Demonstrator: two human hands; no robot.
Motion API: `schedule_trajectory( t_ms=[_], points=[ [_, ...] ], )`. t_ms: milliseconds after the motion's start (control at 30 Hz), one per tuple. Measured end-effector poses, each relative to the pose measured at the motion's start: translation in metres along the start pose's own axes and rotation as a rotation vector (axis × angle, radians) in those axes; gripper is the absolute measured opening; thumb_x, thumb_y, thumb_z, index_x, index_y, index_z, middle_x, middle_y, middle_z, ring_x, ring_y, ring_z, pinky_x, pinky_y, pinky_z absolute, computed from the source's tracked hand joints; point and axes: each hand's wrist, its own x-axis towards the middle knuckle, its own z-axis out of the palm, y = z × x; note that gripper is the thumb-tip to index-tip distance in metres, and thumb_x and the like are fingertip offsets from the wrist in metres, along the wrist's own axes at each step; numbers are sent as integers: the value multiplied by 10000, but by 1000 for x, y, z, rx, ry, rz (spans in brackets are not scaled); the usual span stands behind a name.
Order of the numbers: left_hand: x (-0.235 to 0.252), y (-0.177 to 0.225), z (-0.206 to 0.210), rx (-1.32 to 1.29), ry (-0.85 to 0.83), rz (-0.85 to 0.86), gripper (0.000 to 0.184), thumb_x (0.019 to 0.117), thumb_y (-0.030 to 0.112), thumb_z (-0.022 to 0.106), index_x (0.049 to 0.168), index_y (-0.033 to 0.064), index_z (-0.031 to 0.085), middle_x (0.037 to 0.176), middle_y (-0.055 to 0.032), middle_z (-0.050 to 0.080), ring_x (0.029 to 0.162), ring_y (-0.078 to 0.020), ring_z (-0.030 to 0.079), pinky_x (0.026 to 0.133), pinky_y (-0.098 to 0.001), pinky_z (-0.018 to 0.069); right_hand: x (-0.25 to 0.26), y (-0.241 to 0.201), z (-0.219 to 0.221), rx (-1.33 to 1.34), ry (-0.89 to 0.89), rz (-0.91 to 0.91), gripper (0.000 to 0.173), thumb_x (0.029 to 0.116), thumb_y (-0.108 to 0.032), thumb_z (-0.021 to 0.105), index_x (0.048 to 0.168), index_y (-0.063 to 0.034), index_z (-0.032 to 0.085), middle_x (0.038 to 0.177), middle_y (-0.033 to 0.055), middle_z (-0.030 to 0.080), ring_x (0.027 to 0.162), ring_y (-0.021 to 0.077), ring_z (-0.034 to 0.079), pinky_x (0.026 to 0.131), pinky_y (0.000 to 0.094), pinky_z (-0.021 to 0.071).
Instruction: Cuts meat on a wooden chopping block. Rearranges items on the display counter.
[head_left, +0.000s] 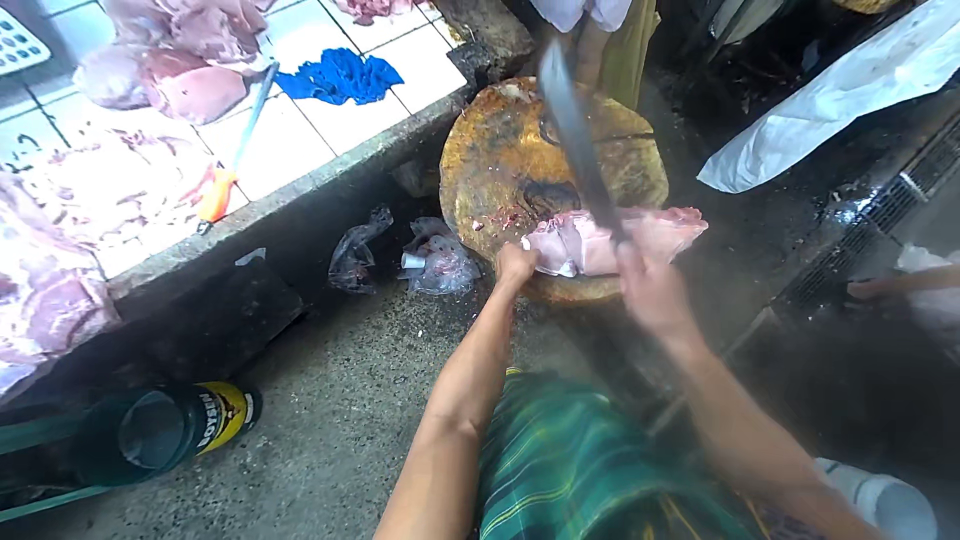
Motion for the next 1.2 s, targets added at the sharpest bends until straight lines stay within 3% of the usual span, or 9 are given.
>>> schedule_trajectory(
  t_ms=[100,200,267,367,467,633,833,967,1200],
  points=[
    [3,-6,2,11,-10,3,391,876,431,724,1010,65,746,1016,-196,731,1001,-390,700,873,-665,533,9,-50,-26,275,338,-588,539,1103,-504,342,1036,-40,608,673,9,583,516,112,564,475,342,523],
    [7,-6,1,-3,-6,-5,383,870,416,728,1007,58,739,990,-191,729,966,-379,705,855,-653,538,48,-79,-16,675,508,-972,641,1030,-683,358,1032,-79,573,649,-23,571,497,94,549,447,330,519],
    [5,-9,3,0,-14,-15,374,868,418,716,995,67,740,979,-177,733,951,-367,709,843,-641,545,53,-30,28,538,489,-833,710,1033,-699,280,1006,-48,561,632,7,550,498,115,537,464,344,506],
    [1,-10,-3,-34,-2,10,370,887,425,702,973,67,734,971,-181,727,960,-377,700,839,-655,531,22,82,91,-61,75,-82,688,1075,-613,259,1102,-37,634,799,168,653,699,318,676,641,548,577],
    [-8,-18,-17,-181,69,78,385,913,420,709,1062,65,727,994,-164,726,985,-340,696,886,-624,536,30,95,94,-226,-265,311,751,1059,-652,266,1107,-23,674,963,221,695,912,386,702,807,607,556],
    [-36,-30,-21,-653,248,132,292,929,220,675,1127,6,674,966,-136,720,879,-228,704,819,-472,591,24,110,76,-227,-243,273,775,1056,-664,244,1105,-30,686,951,214,697,881,376,703,799,608,557],
    [-84,-74,-116,-714,512,68,405,906,151,712,1264,-4,604,1049,-186,702,917,-269,704,823,-477,602,19,99,85,-213,-237,204,805,1089,-596,219,1209,74,649,1053,327,675,945,486,683,844,693,524],
    [-100,-127,-202,-672,662,70,389,929,174,736,1266,8,636,1087,-176,713,965,-260,706,862,-480,601,19,102,89,-191,-212,255,846,1065,-654,217,1169,72,639,943,318,657,805,479,667,729,689,527],
    [-110,-181,-410,-303,1102,-53,431,926,282,714,1253,5,670,1116,-210,711,1043,-336,694,938,-572,554,24,99,102,-284,-187,251,839,1069,-637,237,1194,89,638,1039,361,661,965,522,662,841,718,491]
  ],
)
